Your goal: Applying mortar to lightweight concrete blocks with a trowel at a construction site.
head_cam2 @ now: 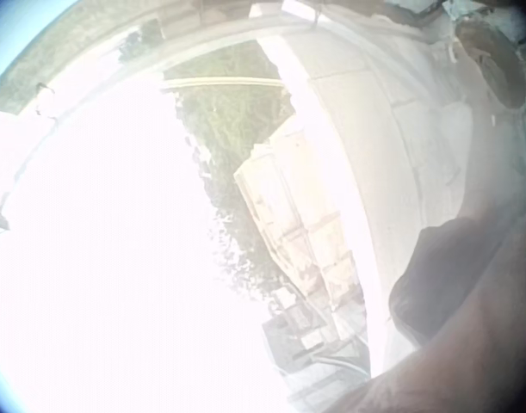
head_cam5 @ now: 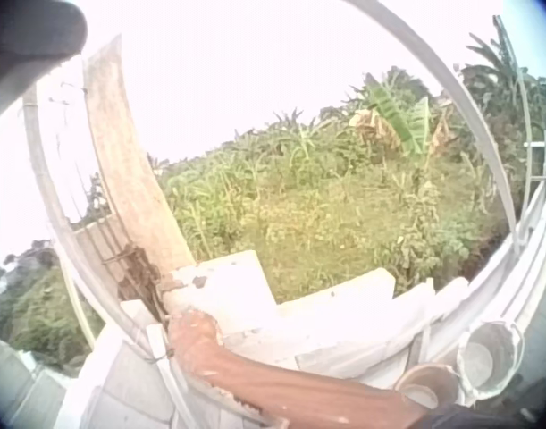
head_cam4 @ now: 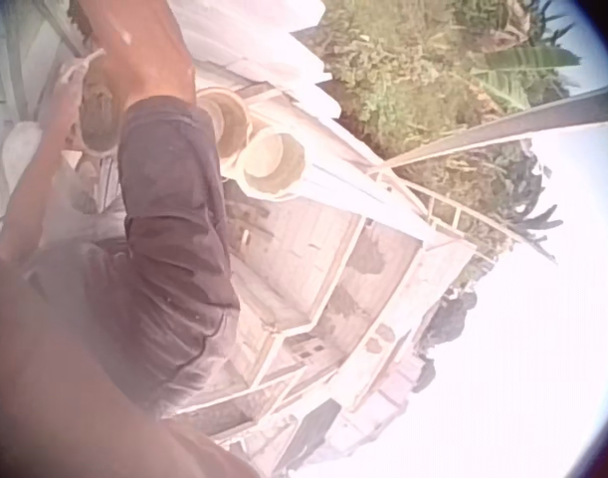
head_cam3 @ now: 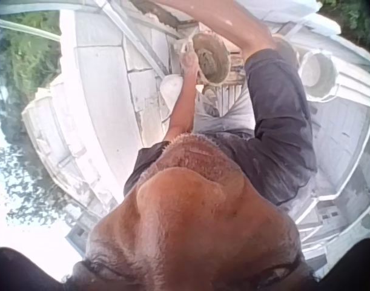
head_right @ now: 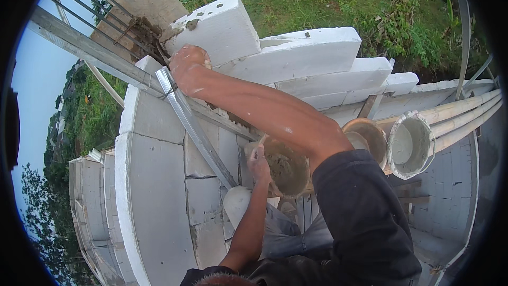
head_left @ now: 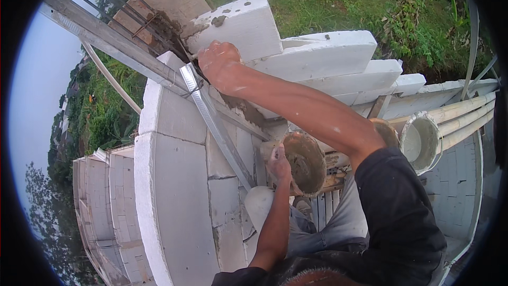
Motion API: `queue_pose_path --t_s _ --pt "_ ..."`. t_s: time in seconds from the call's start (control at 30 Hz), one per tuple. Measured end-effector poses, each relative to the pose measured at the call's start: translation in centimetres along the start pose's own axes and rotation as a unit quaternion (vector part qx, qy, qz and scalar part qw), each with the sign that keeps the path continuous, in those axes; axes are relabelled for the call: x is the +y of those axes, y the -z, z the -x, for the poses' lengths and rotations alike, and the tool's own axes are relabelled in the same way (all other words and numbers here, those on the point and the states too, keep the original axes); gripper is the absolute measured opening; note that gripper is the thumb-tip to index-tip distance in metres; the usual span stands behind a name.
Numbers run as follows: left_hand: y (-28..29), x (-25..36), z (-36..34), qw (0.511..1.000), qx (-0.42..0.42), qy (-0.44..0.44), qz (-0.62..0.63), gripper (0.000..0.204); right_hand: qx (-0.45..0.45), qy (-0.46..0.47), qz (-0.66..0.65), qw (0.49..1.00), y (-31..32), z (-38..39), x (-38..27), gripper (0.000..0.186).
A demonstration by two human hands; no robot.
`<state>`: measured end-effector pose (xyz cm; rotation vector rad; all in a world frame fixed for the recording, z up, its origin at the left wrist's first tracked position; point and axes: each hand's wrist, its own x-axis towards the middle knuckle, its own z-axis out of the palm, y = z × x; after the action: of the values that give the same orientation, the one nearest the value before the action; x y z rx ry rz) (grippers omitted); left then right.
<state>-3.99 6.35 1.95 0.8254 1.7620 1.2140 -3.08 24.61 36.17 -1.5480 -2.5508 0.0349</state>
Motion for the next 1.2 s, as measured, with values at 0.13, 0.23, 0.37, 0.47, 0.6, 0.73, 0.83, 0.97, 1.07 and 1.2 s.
queue_pose_path --t_s 0.13,0.23,0.37,0.47,0.6,0.73,0.83,0.97,1.07,1.2 --pt "0.1 0.3 0.8 1.000 -0.003 0.003 -0.022 0.042 0.189 0.032 -0.009 0.981 -0.3 0.9 3.7 0.051" --pt "-0.6 1.3 1.3 1.000 0.009 -0.021 -0.021 0.041 0.167 0.049 -0.005 0.985 -1.1 -0.5 7.0 0.055" --pt "-0.2 1.0 0.5 1.000 0.021 -0.010 -0.010 0.040 0.066 0.084 0.059 0.993 -2.9 0.2 6.1 0.042" --pt "0.3 0.9 0.3 1.000 -0.003 0.008 0.015 0.033 0.132 0.075 -0.001 0.988 -2.6 1.5 5.9 0.041" --pt "-0.2 1.1 0.7 1.000 -0.022 -0.009 0.012 0.033 0.188 0.049 -0.041 0.980 -2.0 0.9 6.4 0.040" --pt "0.0 0.8 0.8 0.999 0.018 -0.027 0.028 0.037 0.116 0.097 0.017 0.988 -2.6 0.5 8.4 0.043" --pt "0.6 0.2 0.3 0.999 0.026 -0.013 0.038 0.036 0.053 0.118 0.081 0.988 -2.9 0.6 8.7 0.043" --pt "0.2 0.7 0.2 1.000 0.003 -0.003 0.031 0.034 0.135 0.068 -0.010 0.989 -3.7 1.2 8.1 0.043" --pt "-0.3 1.1 0.9 0.999 0.001 0.002 0.041 0.031 0.167 0.063 -0.058 0.982 -4.6 1.3 8.6 0.041" --pt "0.7 1.6 1.5 1.000 0.002 -0.004 0.027 0.030 0.046 0.056 -0.114 0.991 -6.8 6.2 10.0 0.040"
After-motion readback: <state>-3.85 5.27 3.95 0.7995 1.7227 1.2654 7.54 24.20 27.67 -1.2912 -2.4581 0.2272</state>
